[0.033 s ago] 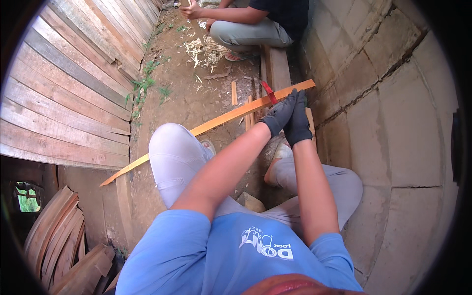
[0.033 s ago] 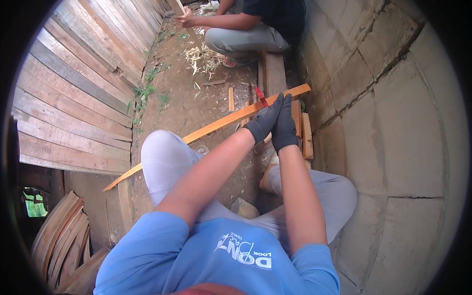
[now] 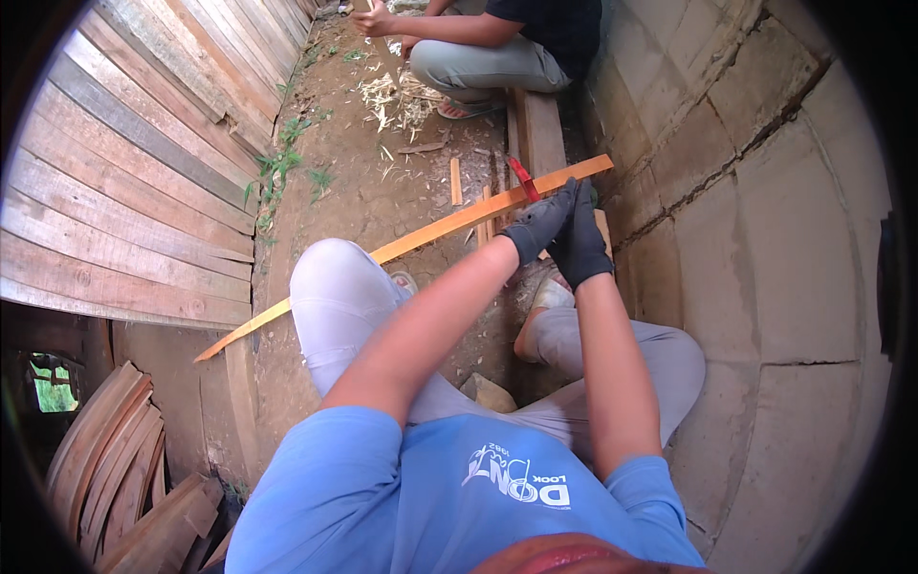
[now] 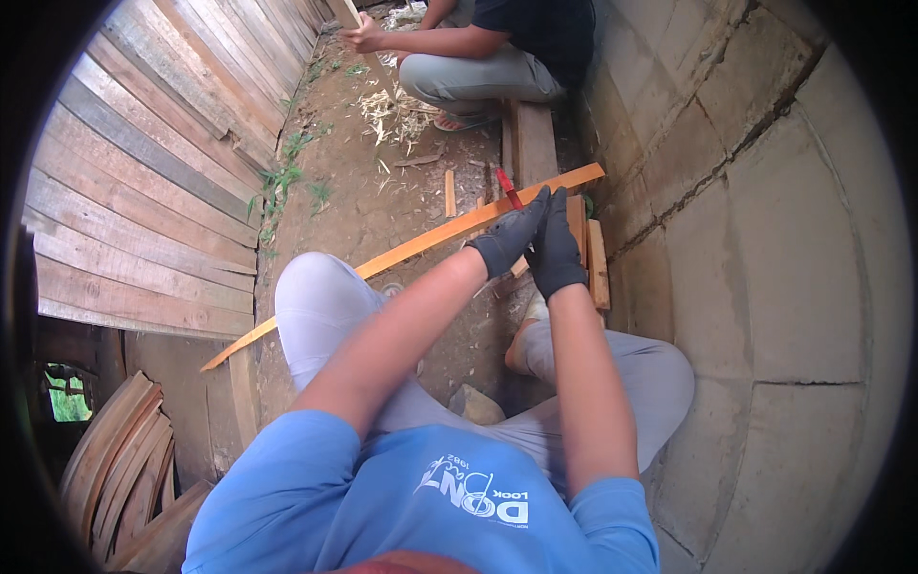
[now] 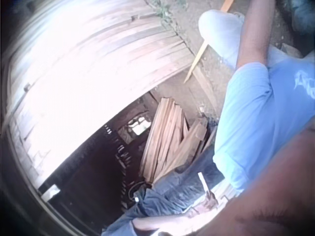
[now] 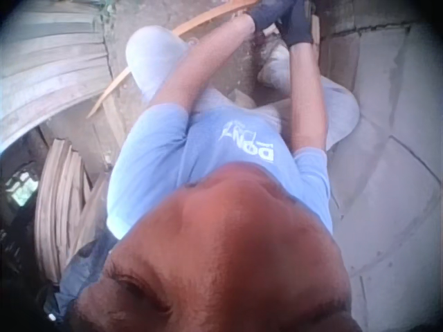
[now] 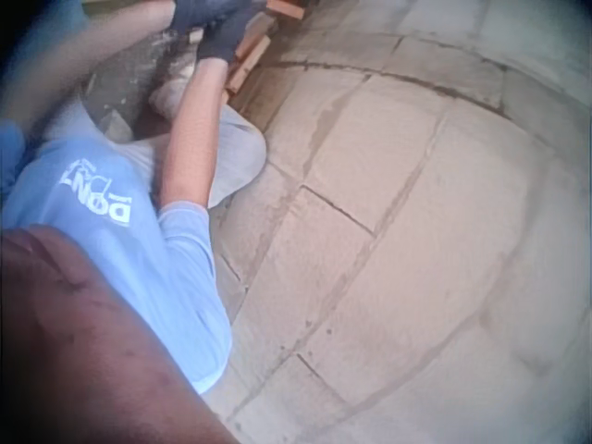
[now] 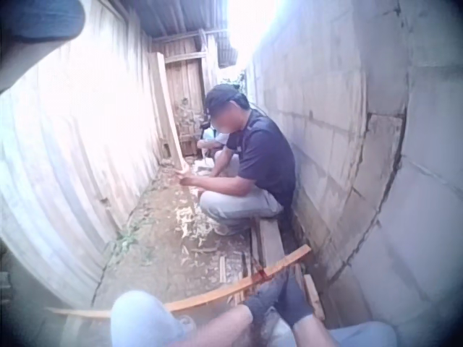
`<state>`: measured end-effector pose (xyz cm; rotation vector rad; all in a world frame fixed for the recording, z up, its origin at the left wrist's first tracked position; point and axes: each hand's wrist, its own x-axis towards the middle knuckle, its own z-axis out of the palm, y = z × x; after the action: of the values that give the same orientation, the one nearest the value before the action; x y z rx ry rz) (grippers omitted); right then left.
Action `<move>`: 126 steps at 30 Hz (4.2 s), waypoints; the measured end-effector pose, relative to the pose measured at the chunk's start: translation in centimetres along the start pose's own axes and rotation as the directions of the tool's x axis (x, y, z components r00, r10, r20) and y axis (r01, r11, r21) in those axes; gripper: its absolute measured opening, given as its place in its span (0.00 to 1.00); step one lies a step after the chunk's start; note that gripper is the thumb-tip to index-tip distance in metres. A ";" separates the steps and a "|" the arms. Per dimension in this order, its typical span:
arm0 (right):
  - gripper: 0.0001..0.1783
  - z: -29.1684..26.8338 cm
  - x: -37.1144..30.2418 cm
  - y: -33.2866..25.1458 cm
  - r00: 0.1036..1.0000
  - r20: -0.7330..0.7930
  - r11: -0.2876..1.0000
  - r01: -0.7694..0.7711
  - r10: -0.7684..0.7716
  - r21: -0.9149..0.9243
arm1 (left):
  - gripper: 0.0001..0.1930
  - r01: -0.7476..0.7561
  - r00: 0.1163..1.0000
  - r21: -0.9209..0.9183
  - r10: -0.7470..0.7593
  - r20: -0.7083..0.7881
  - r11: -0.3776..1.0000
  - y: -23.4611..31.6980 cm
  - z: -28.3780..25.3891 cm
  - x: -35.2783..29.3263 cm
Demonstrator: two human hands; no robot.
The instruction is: The person sits on the ground and uses a hand saw to cut a thin wooden strip into smaller pieces. The person holds the wood with one hand and saws with the other, creating a pile of cut wood segments.
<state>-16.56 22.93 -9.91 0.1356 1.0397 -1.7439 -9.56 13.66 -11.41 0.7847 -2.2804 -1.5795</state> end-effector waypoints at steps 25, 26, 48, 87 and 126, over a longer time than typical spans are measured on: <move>0.55 -5.1 -7.2 -4.3 0.897 -0.253 0.902 0.406 -0.362 0.149 | 0.42 -0.318 0.811 0.128 0.339 -0.476 0.939 6.8 -8.1 -5.3; 0.55 -2.1 -7.2 -2.2 0.960 -0.021 0.939 0.277 -0.278 0.204 | 0.42 -0.333 0.814 -0.003 0.286 -0.506 0.943 7.0 -5.5 -5.8; 0.40 -1.9 -4.5 1.9 0.897 0.000 0.440 0.216 -0.441 -0.872 | 0.39 -0.060 0.932 0.809 -0.257 0.256 0.585 2.1 -17.0 -3.0; 0.30 -4.1 19.1 11.0 0.800 0.346 -0.264 0.242 -0.491 -0.934 | 0.38 0.064 0.949 0.674 -0.253 0.186 0.736 -0.2 -19.8 -3.4; 0.29 0.1 14.1 7.1 0.798 0.352 -0.057 0.374 -0.489 -0.926 | 0.54 0.084 0.865 0.882 -0.473 0.166 0.464 -6.8 -14.6 0.8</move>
<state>-16.92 12.25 -21.57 -1.1794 2.3478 -1.0867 -1.04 -0.04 -12.22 1.1940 -3.4492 -0.5492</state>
